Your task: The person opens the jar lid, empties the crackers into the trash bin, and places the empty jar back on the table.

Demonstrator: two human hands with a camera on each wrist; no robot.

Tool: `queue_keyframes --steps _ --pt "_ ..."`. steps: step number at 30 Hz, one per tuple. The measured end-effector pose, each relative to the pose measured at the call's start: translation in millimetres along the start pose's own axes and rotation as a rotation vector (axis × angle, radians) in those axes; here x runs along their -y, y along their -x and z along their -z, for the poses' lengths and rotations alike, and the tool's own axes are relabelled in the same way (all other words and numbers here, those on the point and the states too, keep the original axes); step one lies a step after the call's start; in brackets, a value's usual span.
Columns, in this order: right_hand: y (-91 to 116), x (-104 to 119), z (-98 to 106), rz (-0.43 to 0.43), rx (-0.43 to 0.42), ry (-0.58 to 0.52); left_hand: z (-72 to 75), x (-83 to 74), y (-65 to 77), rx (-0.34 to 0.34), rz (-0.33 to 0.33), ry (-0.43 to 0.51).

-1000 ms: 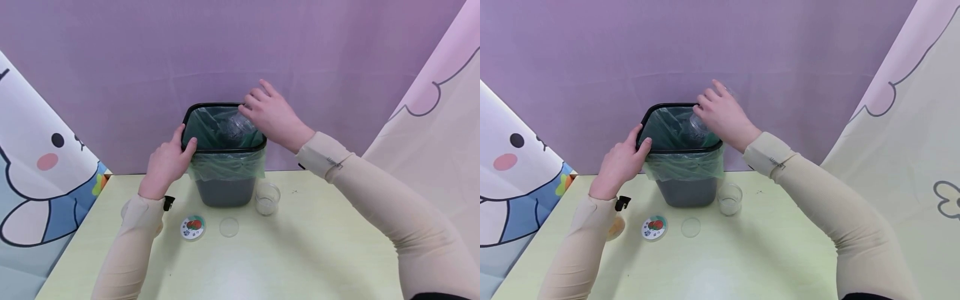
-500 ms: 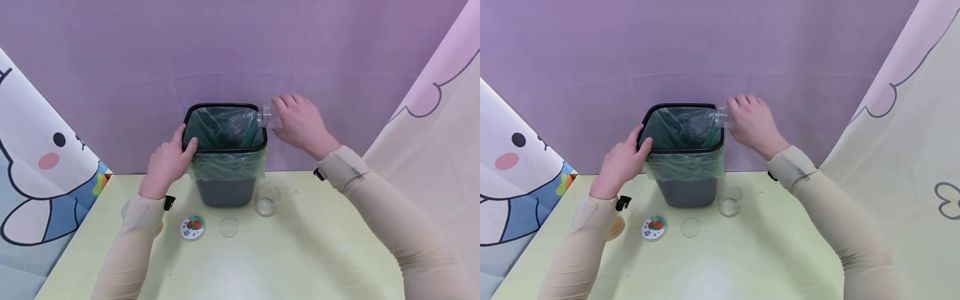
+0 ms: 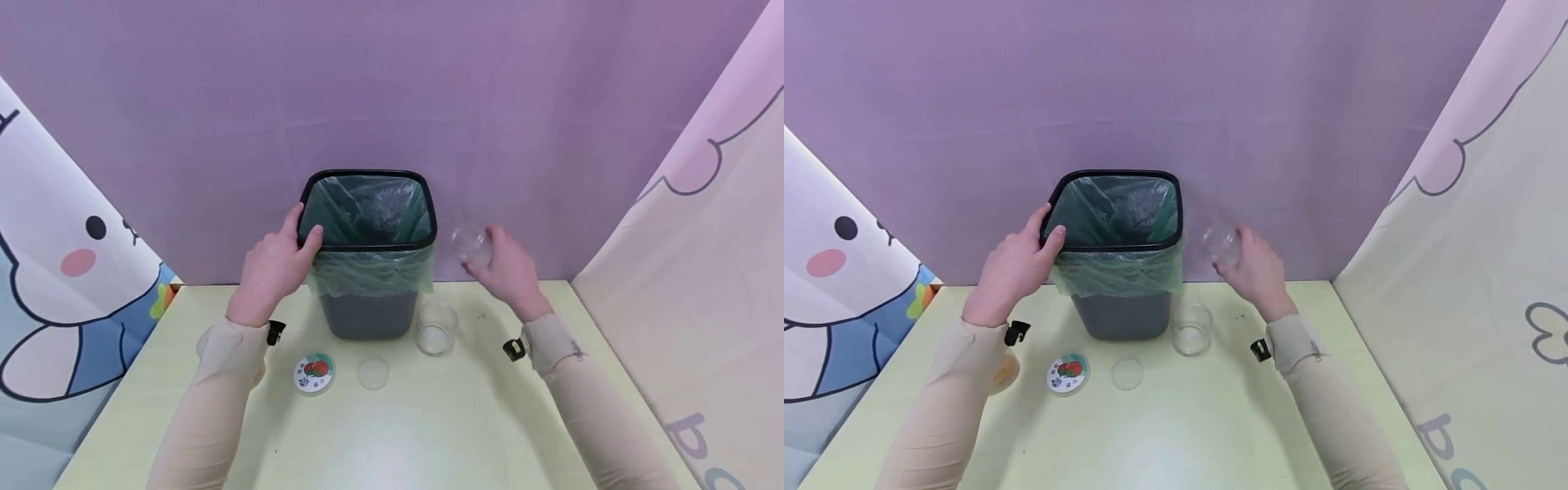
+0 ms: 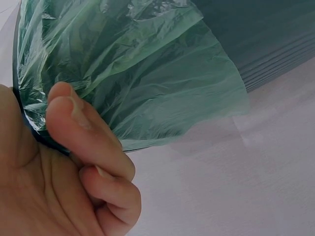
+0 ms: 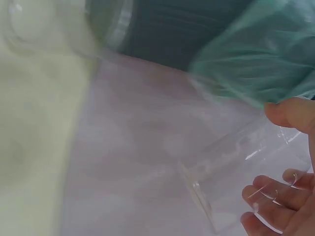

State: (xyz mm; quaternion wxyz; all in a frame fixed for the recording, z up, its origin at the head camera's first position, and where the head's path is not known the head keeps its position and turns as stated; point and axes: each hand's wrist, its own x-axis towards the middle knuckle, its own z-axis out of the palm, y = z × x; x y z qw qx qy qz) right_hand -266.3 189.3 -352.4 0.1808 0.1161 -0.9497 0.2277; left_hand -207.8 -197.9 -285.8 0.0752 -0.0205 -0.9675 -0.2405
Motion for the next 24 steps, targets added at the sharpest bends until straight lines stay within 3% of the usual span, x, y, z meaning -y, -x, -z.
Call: queue_keyframes --steps 8,17,24 --pt "37.9 -34.3 -53.9 -0.16 0.054 -0.242 -1.6 1.1 -0.2 -0.016 -0.004 0.003" --pt "72.1 -53.3 -84.7 -0.284 0.055 -0.379 -5.7 0.9 -1.6 -0.043 -0.011 0.004" --pt "96.4 -62.8 -107.6 -0.305 0.02 -0.541 -5.0 0.9 -1.3 -0.038 -0.002 0.014"
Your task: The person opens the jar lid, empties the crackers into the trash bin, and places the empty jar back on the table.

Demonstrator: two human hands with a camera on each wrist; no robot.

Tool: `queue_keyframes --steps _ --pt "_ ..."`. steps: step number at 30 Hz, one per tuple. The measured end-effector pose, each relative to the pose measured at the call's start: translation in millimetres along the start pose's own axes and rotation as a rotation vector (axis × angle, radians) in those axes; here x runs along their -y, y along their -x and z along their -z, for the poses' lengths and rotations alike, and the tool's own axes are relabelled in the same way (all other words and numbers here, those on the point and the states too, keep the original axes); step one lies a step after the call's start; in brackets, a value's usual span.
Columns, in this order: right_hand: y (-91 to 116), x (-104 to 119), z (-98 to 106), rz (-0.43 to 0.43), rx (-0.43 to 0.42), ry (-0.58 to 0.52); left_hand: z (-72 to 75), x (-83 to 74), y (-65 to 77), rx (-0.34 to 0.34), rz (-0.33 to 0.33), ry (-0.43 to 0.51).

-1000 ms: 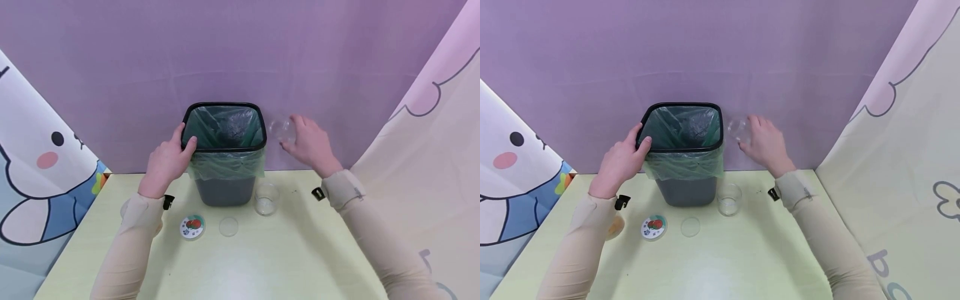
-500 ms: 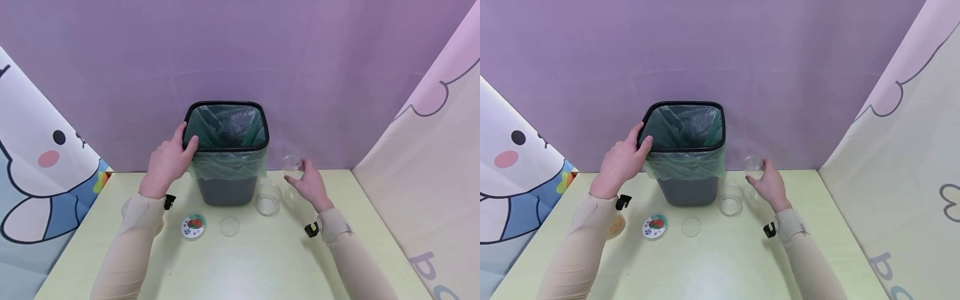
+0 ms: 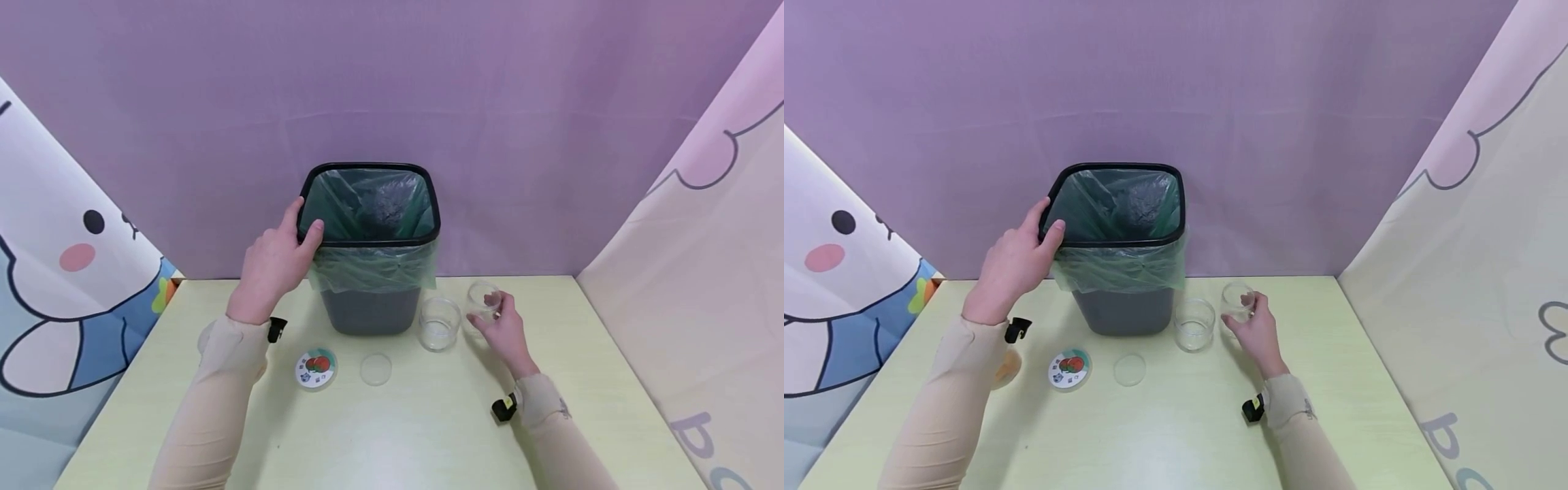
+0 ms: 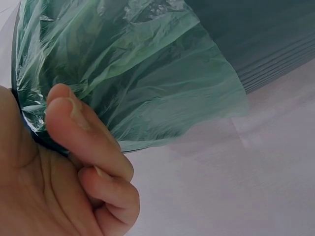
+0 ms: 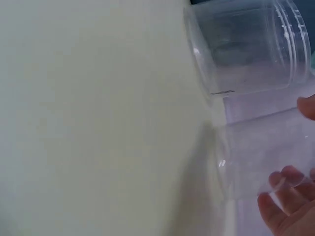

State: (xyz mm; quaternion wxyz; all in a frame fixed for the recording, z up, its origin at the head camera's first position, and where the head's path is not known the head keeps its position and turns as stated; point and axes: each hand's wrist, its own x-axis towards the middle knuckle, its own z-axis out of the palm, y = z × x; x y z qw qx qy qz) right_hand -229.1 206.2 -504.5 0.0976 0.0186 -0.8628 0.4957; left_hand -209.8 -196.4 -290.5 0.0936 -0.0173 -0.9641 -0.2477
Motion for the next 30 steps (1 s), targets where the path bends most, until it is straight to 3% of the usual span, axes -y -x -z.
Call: queue_keyframes --steps 6,14,19,24,27,30 --pt "10.7 -6.4 -6.0 -0.028 -0.02 -0.118 -3.4 3.7 1.8 -0.042 -0.006 0.019" --pt "12.3 -7.9 -5.6 -0.071 -0.05 -0.152 -29.0 13.7 2.0 -0.325 -0.077 0.072" --pt "16.4 -8.3 -2.6 -0.08 -0.05 -0.126 -35.7 20.8 8.6 -0.395 -0.152 0.137" --pt "26.0 -6.1 3.2 -0.087 -0.069 -0.138 -38.5 35.1 21.2 -0.525 -0.238 0.166" --pt "32.3 -3.7 6.8 -0.107 -0.078 -0.144 -40.0 46.1 32.6 -0.587 -0.221 0.164" --pt "37.0 -0.6 9.1 -0.114 -0.08 -0.145 -40.1 58.5 45.3 -0.592 -0.17 0.142"
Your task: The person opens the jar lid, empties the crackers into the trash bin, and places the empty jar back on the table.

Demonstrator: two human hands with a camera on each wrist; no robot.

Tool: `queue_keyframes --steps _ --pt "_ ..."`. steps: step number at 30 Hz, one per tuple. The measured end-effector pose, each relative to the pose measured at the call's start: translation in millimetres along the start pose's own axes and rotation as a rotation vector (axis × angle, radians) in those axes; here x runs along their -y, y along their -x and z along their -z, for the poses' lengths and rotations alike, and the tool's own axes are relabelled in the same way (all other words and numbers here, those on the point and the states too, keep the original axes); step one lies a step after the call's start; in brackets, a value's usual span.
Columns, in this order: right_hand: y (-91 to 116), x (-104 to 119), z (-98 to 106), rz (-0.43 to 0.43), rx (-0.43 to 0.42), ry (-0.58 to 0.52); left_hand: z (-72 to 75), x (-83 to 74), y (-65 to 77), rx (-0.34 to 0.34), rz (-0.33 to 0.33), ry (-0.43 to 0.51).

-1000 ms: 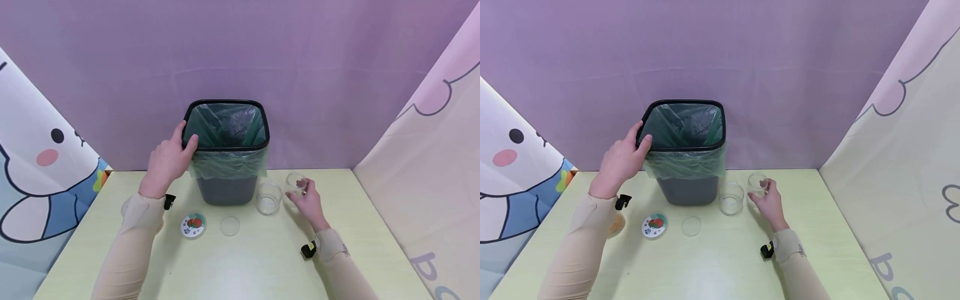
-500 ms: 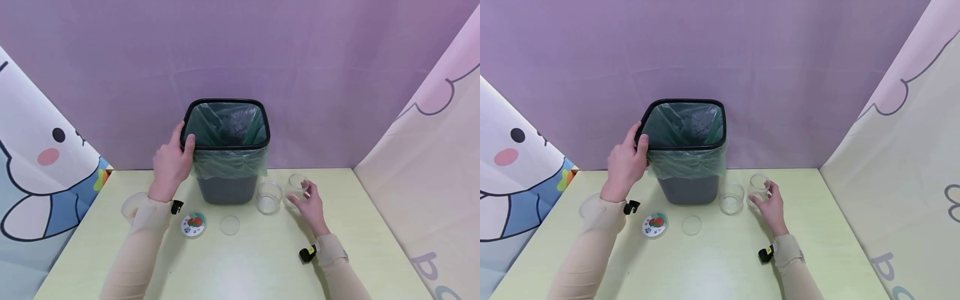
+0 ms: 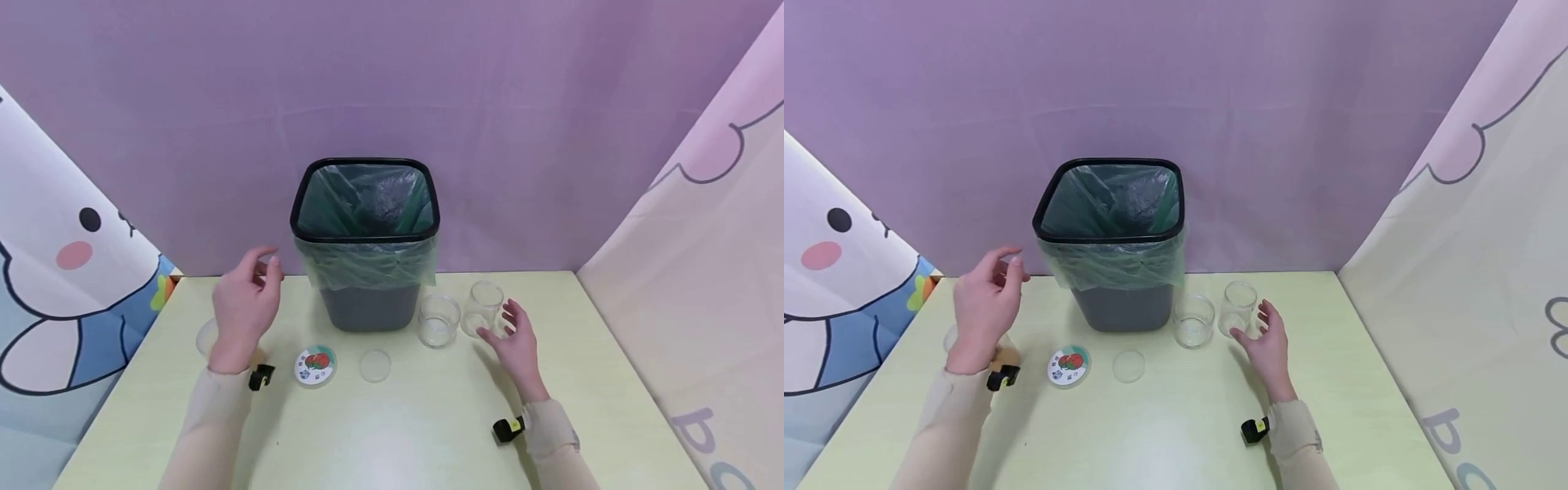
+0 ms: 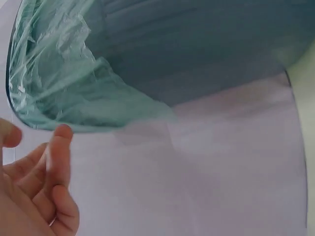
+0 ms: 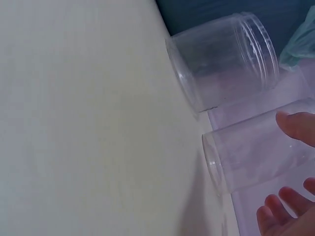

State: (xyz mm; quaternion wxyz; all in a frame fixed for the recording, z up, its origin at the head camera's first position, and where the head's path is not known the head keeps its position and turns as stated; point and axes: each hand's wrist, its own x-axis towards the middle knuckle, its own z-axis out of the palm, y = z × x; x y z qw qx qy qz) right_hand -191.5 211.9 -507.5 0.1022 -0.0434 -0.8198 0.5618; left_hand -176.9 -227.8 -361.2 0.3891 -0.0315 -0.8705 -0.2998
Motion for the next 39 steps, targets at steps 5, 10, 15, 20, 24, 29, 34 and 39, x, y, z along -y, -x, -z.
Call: queue_keyframes --steps 5,10,15,20,24,29,34,39 --pt "8.4 2.1 0.5 0.003 -0.008 -0.006 16.5 14.8 16.4 0.116 0.078 -0.093" --pt "18.9 3.0 0.3 -0.013 -0.007 0.004 29.6 32.6 32.5 0.28 0.177 -0.152" --pt "27.0 4.9 1.9 -0.022 -0.015 0.01 39.9 52.8 48.5 0.349 0.196 -0.19" --pt "31.0 3.6 5.3 -0.015 -0.027 0.012 43.5 70.8 65.2 0.418 0.227 -0.217" --pt "34.3 4.6 7.8 -0.015 -0.02 0.009 44.1 80.4 74.1 0.492 0.286 -0.2" --pt "39.2 6.1 7.3 -0.036 0.012 -0.012 45.8 85.7 77.0 0.53 0.304 -0.208" --pt "44.8 5.0 8.6 -0.065 0.043 -0.004 48.3 83.1 82.1 0.508 0.275 -0.216" --pt "51.1 6.6 12.6 -0.072 0.06 0.012 49.4 70.0 95.2 0.48 0.214 -0.166"
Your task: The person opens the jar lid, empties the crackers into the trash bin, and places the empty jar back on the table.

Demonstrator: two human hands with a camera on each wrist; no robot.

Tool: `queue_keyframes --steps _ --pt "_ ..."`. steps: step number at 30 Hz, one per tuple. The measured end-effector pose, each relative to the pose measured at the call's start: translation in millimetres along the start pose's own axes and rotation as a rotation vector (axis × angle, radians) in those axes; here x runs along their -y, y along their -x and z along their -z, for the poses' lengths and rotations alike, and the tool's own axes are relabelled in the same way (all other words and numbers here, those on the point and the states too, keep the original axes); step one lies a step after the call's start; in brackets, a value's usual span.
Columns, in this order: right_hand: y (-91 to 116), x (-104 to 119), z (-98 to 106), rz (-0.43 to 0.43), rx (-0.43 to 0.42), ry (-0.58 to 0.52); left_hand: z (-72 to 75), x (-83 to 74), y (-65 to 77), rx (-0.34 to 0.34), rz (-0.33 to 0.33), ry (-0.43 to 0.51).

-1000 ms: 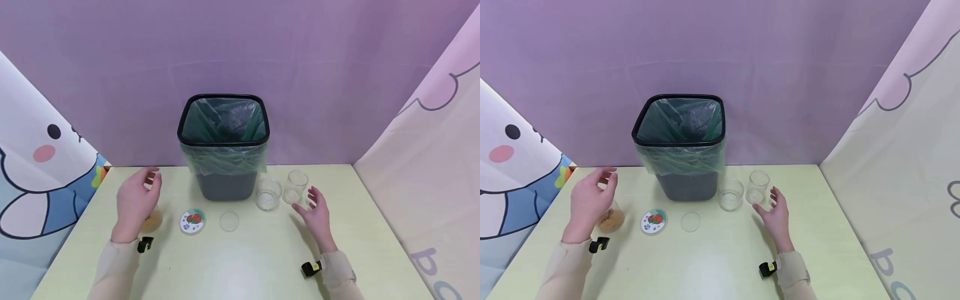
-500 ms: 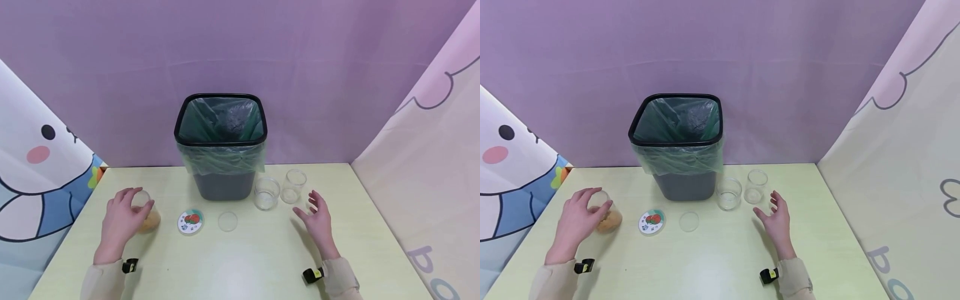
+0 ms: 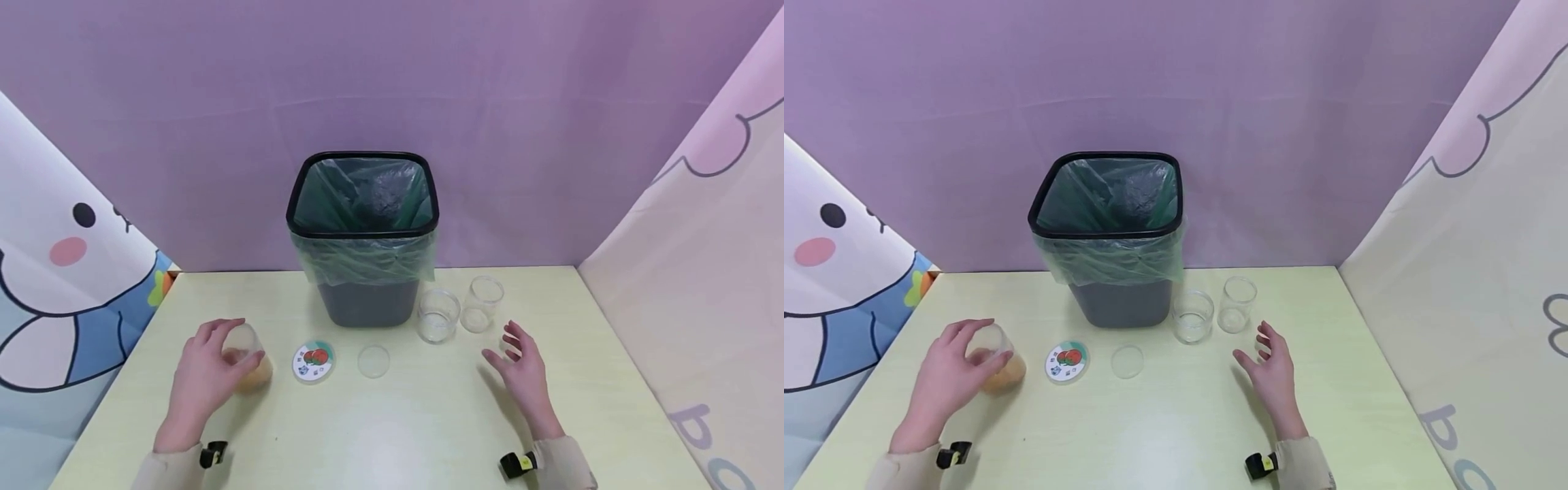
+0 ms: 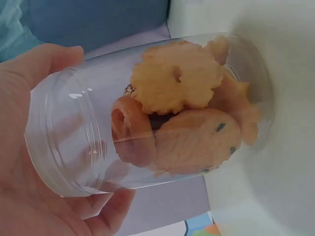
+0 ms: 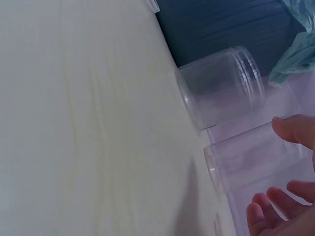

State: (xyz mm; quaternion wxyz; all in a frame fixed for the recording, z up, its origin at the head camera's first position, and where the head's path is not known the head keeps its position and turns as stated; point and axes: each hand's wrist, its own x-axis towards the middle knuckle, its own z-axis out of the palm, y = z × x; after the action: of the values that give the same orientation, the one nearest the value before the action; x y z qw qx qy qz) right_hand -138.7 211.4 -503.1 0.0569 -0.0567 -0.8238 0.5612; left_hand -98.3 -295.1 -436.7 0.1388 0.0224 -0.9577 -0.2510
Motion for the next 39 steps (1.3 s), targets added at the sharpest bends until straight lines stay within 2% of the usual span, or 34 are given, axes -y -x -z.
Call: queue_keyframes --steps 4,12,17,22,26,31,33,39 --pt "6.7 5.3 0.8 0.021 0.01 -0.004 -6.7 -13.4 14.8 0.001 -0.031 0.022" --pt "19.9 12.3 -2.9 0.07 0.051 0.023 -26.3 -32.2 47.4 -0.053 -0.094 0.1" --pt "28.5 13.7 -9.8 0.136 0.087 0.045 -37.0 -50.7 63.8 -0.093 -0.225 0.142" --pt "35.5 16.0 -19.2 0.218 0.118 0.049 -54.0 -73.3 77.7 -0.073 -0.368 0.167" --pt "39.4 18.1 -28.7 0.242 0.176 0.025 -69.6 -88.6 80.4 -0.032 -0.484 0.217" --pt "45.6 21.5 -40.9 0.248 0.274 -0.009 -85.2 -109.2 74.1 -0.016 -0.603 0.291" --pt "47.9 23.6 -45.5 0.301 0.331 0.012 -90.6 -116.3 70.1 -0.017 -0.638 0.318" --pt "52.7 31.8 -55.7 0.556 0.553 0.052 -107.3 -134.6 57.6 0.007 -0.703 0.364"
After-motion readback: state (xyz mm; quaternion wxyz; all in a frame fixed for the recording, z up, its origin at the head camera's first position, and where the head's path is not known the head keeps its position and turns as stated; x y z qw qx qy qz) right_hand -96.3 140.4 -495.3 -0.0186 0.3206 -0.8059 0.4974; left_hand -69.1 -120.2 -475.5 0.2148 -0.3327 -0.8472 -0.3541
